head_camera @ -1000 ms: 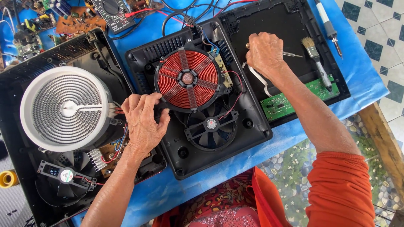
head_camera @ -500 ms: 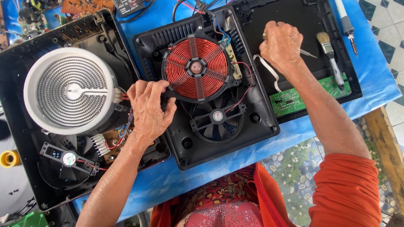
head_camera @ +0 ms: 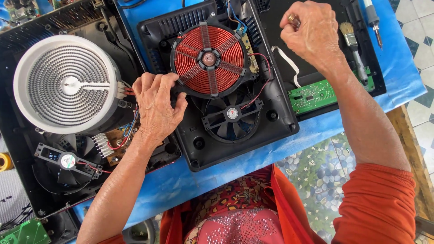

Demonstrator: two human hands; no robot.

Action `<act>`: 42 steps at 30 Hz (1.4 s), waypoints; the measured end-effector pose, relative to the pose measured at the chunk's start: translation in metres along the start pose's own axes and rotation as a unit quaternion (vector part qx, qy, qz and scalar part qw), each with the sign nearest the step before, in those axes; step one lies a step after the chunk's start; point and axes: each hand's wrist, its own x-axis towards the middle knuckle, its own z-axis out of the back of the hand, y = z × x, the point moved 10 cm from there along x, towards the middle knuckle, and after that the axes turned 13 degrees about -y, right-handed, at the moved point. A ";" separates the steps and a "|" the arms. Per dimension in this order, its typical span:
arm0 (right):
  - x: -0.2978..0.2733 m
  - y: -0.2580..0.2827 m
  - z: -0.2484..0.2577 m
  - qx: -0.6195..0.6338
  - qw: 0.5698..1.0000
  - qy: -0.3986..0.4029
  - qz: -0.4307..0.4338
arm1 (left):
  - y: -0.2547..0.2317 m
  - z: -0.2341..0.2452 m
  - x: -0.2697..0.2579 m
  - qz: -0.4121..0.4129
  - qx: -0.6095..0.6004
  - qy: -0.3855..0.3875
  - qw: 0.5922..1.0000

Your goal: The person is repairing an electronic device, likely a speaker, by working on its internal components. They use a screwdriver to tighten screws on a circuit board and adjust a red fan assembly within the black casing.

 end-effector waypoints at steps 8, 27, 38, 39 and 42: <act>0.016 0.103 0.009 0.197 0.977 0.083 0.015 | -0.008 0.025 0.014 0.000 -0.011 -0.051 0.999; 0.058 0.235 0.053 0.411 0.898 0.159 0.012 | -0.083 0.108 0.068 -0.054 -0.142 -0.138 0.979; 0.059 0.253 0.071 0.378 0.917 0.073 0.105 | -0.060 0.103 0.064 -0.029 -0.187 -0.149 0.970; 0.057 0.260 0.078 0.336 0.927 0.039 0.161 | -0.054 0.096 0.063 0.005 -0.249 -0.110 0.962; 0.049 0.270 0.083 0.322 0.922 0.026 0.212 | -0.044 0.085 0.059 0.079 -0.315 -0.039 0.945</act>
